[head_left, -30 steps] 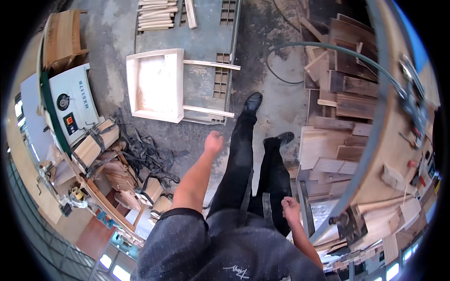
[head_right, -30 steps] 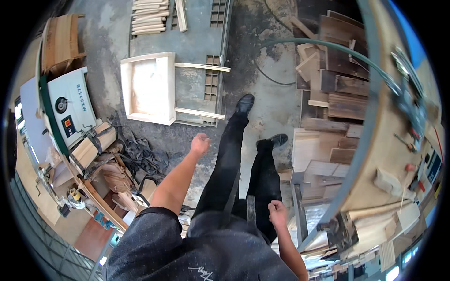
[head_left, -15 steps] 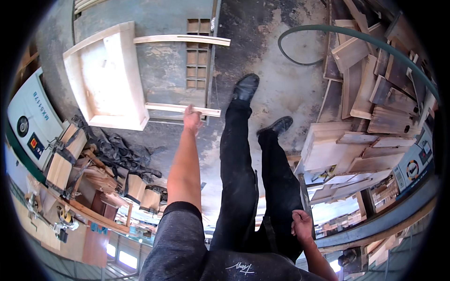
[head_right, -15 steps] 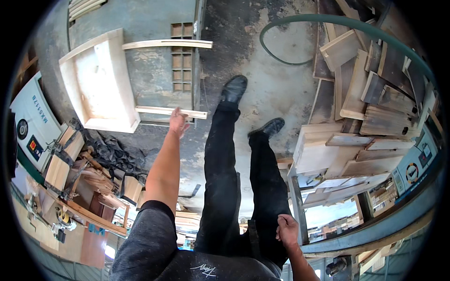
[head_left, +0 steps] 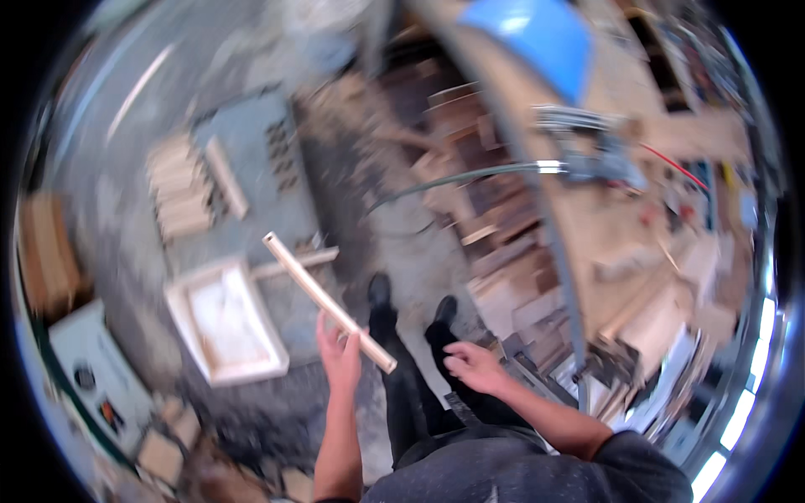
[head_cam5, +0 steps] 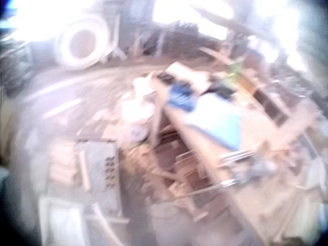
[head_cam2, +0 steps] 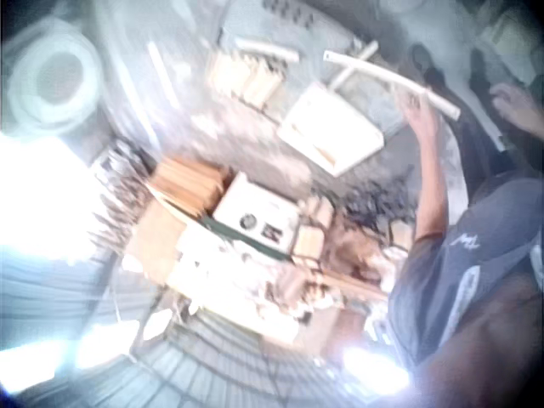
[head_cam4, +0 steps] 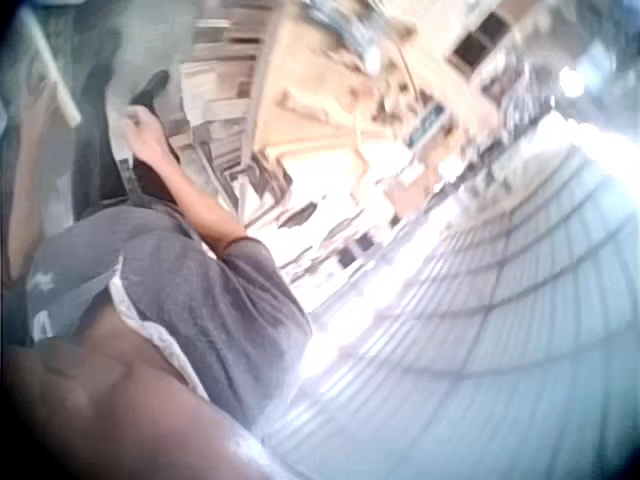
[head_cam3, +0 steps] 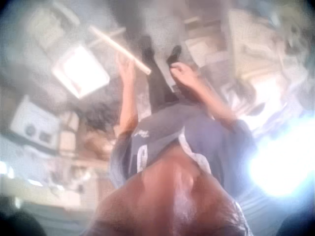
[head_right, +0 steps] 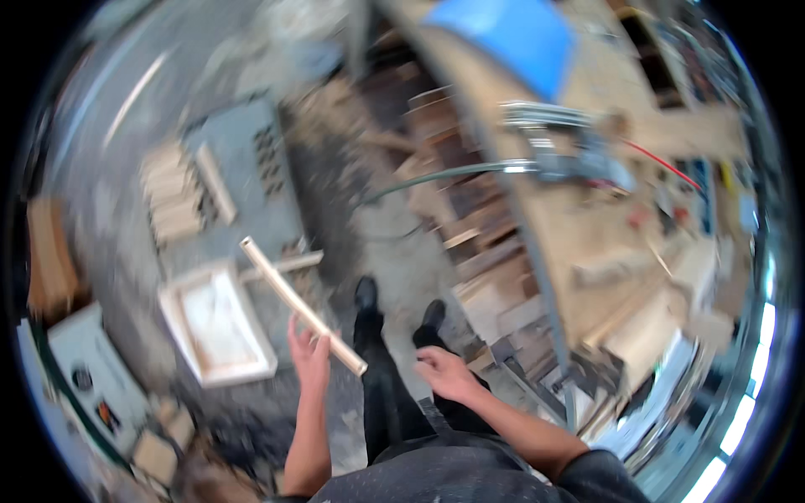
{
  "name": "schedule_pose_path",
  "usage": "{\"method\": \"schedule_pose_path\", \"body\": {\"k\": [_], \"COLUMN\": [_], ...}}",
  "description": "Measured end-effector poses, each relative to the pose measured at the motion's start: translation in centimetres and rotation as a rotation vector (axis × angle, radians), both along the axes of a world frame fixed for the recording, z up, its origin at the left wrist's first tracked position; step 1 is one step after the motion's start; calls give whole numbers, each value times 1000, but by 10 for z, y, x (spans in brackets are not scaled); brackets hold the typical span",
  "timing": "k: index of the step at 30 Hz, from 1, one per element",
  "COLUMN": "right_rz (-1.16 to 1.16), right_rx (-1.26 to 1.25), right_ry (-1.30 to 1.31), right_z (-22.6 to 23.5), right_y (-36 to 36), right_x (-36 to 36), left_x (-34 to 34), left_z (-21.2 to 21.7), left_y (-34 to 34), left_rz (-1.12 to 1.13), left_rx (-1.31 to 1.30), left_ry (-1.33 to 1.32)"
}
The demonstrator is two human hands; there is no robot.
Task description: The person assembles a wooden decorative piece by applying glue to grooves and tapping wooden strips into place with a mallet. They handle various wooden components, including a fluted column and a rectangular frame, on a workbench in a workshop.
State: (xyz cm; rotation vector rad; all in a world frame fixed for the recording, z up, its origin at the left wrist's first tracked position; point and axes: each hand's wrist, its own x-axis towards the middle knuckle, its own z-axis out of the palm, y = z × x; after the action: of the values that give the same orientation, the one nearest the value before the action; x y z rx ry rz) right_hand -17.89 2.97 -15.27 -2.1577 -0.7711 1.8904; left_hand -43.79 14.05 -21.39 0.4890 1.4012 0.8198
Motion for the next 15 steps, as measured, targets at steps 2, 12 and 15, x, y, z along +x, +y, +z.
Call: {"method": "schedule_pose_path", "body": {"k": [2,12,15], "right_rz": [-16,-637,-700], "right_rx": [188,680,732], "right_ry": [-16,278,360], "right_z": [74,226,237], "right_y": [60,71,49], "right_x": [2,124,160], "left_x": [29,186,264], "left_z": [76,270,288], "left_y": [19,72,60], "left_rz": [-121,-1356,-1250], "left_rx": [151,474,131], "left_ry": [-109,-164,-346]}}
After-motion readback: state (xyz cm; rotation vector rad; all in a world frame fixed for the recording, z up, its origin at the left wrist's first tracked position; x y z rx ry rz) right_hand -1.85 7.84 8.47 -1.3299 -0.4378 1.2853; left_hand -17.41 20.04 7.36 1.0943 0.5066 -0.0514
